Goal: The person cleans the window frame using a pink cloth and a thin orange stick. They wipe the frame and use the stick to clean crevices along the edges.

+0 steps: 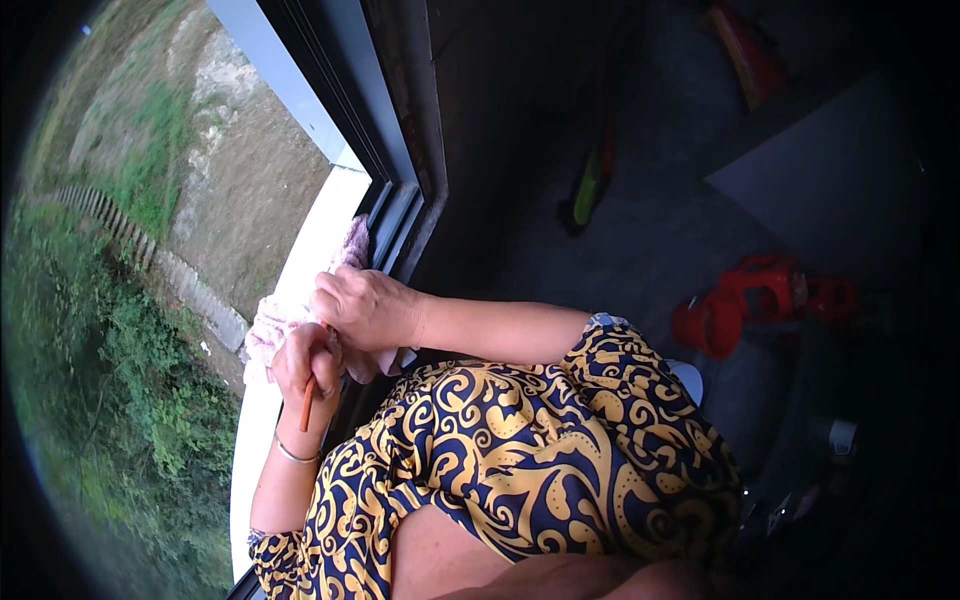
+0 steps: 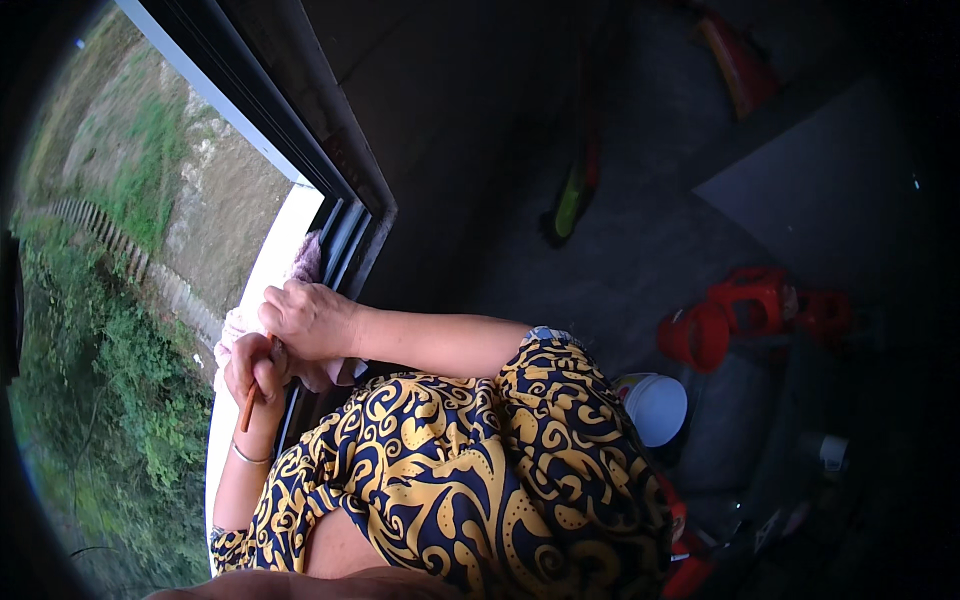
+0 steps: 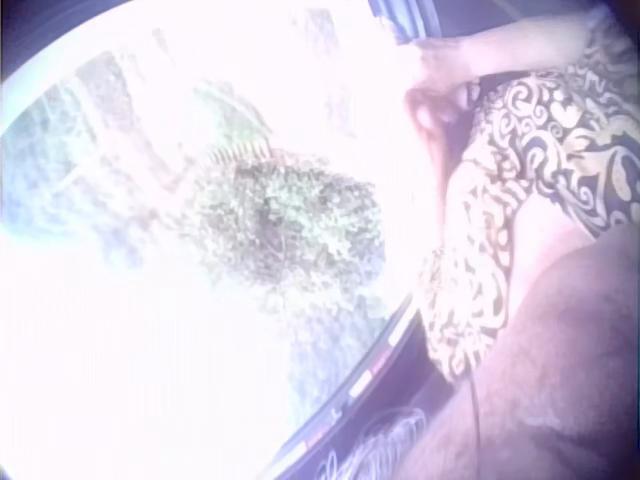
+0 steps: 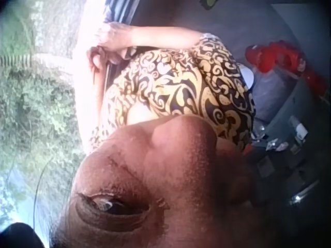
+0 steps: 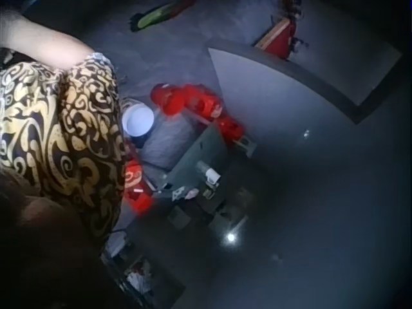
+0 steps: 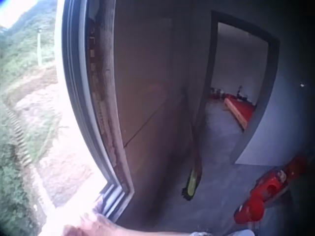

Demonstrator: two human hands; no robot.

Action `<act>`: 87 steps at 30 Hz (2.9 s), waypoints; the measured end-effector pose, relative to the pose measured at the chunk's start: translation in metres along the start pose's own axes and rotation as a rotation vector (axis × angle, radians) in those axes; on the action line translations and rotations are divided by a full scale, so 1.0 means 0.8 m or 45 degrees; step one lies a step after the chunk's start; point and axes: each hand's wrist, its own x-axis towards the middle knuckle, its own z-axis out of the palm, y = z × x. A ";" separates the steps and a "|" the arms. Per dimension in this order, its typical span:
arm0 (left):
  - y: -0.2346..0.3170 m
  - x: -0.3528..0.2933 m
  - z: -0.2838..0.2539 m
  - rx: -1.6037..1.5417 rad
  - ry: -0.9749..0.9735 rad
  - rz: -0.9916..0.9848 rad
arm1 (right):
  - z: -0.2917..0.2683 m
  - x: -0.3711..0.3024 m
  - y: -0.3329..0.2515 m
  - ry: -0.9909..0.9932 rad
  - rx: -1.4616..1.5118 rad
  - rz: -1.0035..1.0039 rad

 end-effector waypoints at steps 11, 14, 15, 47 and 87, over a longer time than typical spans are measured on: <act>0.057 0.023 -0.030 -0.027 -0.191 0.003 | -0.018 -0.003 -0.028 0.050 0.225 -0.003; 0.060 0.022 -0.032 -0.002 -0.219 -0.016 | -0.006 -0.005 -0.021 0.129 0.214 -0.086; 0.060 0.026 -0.024 0.034 -0.196 0.009 | -0.008 -0.007 -0.013 0.141 0.205 -0.101; 0.037 0.040 0.002 -0.134 -0.200 -0.003 | -0.028 -0.003 0.021 0.013 0.200 -0.090; 0.023 0.041 -0.015 -0.209 -0.243 -0.272 | -0.009 0.012 0.007 -0.031 0.346 0.017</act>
